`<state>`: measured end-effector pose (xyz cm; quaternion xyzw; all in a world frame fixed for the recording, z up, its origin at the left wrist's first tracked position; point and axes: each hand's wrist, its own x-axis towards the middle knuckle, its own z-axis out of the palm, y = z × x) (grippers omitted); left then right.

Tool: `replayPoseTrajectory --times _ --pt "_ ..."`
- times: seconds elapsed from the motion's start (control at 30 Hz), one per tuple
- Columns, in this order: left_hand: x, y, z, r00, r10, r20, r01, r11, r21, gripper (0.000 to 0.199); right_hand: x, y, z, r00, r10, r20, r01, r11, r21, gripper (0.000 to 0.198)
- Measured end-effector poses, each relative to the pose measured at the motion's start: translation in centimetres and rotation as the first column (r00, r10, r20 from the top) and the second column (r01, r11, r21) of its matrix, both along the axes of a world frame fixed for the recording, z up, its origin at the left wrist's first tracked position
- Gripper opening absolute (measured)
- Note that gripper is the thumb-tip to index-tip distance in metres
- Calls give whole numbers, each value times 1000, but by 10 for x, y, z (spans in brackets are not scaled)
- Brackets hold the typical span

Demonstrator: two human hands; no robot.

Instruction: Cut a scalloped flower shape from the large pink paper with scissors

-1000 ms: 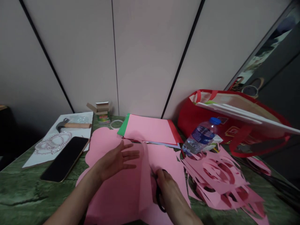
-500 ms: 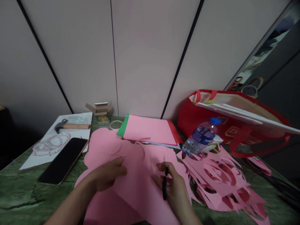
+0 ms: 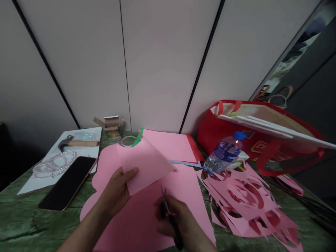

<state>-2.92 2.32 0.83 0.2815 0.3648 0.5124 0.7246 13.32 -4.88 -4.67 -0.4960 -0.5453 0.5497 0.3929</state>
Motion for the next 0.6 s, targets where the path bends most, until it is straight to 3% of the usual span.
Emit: replayPoseTrajectory --times 0.13,0.37,0.47,0.6 --pt "8 -4 -8 999 -38 -29 39 999 28 21 12 7 -3 982 6 -190 -23 996 -87 35" --pt "27 -15 -18 997 23 -70 -18 998 67 15 6 10 15 986 -21 -165 9 997 -75 31" --pt "26 -14 -23 990 -12 -139 29 993 117 13 8 11 21 976 -82 -203 77 997 -32 33" --pt "23 -12 -28 984 -62 -167 78 993 88 8 9 12 18 969 -134 -209 126 991 -50 35"
